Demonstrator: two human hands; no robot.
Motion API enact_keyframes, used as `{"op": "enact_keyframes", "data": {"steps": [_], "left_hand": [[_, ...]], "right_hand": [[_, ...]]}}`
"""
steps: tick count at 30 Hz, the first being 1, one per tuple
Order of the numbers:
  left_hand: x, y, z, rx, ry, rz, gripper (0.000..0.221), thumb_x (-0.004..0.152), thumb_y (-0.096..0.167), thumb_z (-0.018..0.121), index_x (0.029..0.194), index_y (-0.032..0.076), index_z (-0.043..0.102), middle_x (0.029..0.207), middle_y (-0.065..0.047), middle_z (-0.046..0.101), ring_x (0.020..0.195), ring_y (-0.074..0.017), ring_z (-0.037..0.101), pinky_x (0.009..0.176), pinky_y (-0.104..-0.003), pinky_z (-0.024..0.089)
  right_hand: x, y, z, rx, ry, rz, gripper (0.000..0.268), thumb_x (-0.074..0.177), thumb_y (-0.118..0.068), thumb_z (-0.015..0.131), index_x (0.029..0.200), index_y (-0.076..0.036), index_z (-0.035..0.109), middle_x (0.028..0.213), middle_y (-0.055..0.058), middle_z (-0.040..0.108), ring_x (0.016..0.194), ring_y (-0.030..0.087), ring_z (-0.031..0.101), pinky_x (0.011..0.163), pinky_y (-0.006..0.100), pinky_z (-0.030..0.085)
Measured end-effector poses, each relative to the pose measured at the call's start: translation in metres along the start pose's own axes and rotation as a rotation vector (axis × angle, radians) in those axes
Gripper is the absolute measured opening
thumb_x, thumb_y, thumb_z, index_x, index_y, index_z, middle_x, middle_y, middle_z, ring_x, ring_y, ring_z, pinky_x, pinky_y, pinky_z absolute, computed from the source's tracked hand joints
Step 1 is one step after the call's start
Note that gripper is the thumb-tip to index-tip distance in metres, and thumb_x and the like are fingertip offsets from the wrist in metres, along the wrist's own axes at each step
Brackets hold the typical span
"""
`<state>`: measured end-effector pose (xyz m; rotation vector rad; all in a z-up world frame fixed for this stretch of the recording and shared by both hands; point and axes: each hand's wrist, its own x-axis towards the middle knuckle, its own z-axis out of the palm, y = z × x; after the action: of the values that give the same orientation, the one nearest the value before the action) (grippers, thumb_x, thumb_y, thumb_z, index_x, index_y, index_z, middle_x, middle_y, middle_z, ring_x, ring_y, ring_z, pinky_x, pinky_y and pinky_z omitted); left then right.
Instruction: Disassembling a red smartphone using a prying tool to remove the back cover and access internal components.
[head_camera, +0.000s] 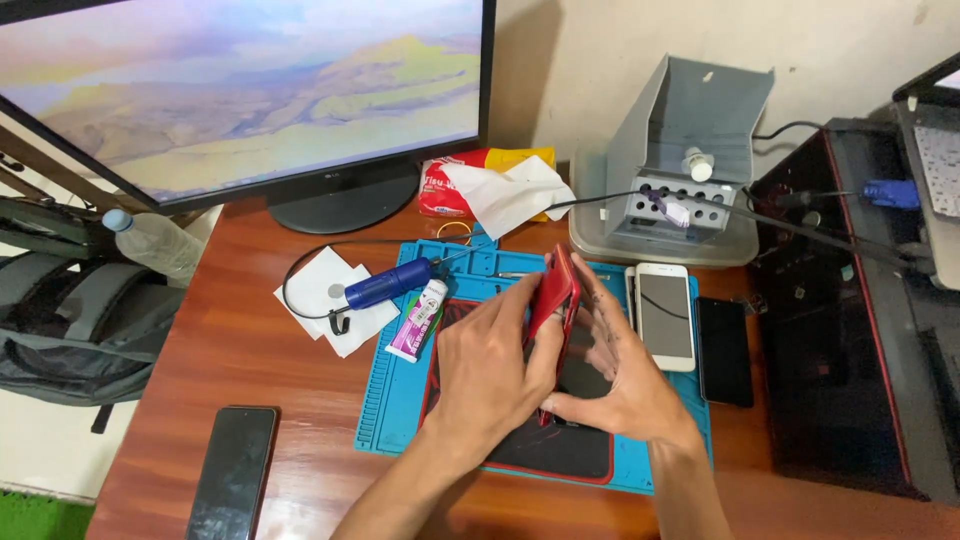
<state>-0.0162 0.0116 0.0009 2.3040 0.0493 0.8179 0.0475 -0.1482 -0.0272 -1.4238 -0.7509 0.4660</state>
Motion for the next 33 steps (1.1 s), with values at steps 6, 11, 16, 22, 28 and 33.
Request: {"op": "enact_keyframes", "data": {"steps": [6, 11, 16, 22, 28, 33], "left_hand": [[-0.005, 0.005, 0.003, -0.001, 0.010, -0.007, 0.038, 0.097, 0.024, 0.053, 0.123, -0.001, 0.066, 0.089, -0.016, 0.077, 0.065, -0.0358, 0.071, 0.048, -0.046, 0.050], [-0.007, 0.008, 0.001, -0.005, 0.001, 0.002, 0.041, 0.098, 0.025, 0.053, 0.125, -0.004, 0.064, 0.086, -0.018, 0.076, 0.063, -0.0339, 0.070, 0.049, -0.045, 0.051], [-0.011, 0.008, -0.002, 0.007, -0.012, 0.026, 0.048, 0.099, 0.029, 0.059, 0.130, -0.007, 0.061, 0.102, -0.022, 0.076, 0.087, -0.0348, 0.075, 0.060, -0.045, 0.057], [-0.012, 0.009, -0.002, 0.016, -0.016, 0.055, 0.048, 0.102, 0.028, 0.056, 0.130, -0.010, 0.059, 0.101, -0.023, 0.075, 0.084, -0.0335, 0.075, 0.057, -0.043, 0.056], [-0.002, 0.007, -0.016, -0.034, -0.073, -0.008, 0.034, 0.106, 0.027, 0.045, 0.113, -0.001, 0.063, 0.077, -0.012, 0.070, 0.059, -0.0312, 0.066, 0.046, -0.044, 0.047], [0.003, 0.007, -0.029, -0.156, -0.222, -0.056, 0.040, 0.094, 0.026, 0.057, 0.127, 0.004, 0.062, 0.093, -0.014, 0.076, 0.072, -0.0382, 0.070, 0.058, -0.050, 0.051]], "right_hand": [[-0.001, -0.022, 0.009, -0.004, -0.015, 0.007, 0.120, 0.072, -0.007, 0.086, 0.163, -0.010, 0.008, 0.173, 0.013, 0.016, 0.155, 0.025, 0.030, 0.117, 0.040, 0.042], [-0.001, -0.020, 0.011, 0.010, -0.042, -0.055, 0.117, 0.076, -0.007, 0.084, 0.163, -0.011, 0.005, 0.174, 0.016, 0.012, 0.160, 0.029, 0.020, 0.121, 0.041, 0.035], [0.000, -0.014, 0.014, -0.009, -0.073, -0.162, 0.115, 0.080, -0.008, 0.081, 0.163, -0.014, 0.002, 0.173, 0.023, 0.012, 0.163, 0.032, 0.013, 0.130, 0.043, 0.018], [-0.003, -0.010, 0.015, -0.060, -0.050, -0.168, 0.117, 0.077, -0.001, 0.081, 0.163, -0.014, 0.002, 0.174, 0.021, 0.011, 0.164, 0.031, 0.012, 0.131, 0.041, 0.017], [-0.002, -0.009, 0.019, -0.091, -0.050, -0.109, 0.118, 0.076, 0.001, 0.084, 0.163, -0.011, 0.005, 0.173, 0.019, 0.013, 0.162, 0.031, 0.017, 0.125, 0.042, 0.031], [-0.005, -0.017, 0.011, 0.013, -0.005, -0.036, 0.125, 0.066, -0.003, 0.090, 0.163, -0.009, 0.010, 0.171, 0.017, 0.022, 0.154, 0.026, 0.033, 0.116, 0.040, 0.044]]}}
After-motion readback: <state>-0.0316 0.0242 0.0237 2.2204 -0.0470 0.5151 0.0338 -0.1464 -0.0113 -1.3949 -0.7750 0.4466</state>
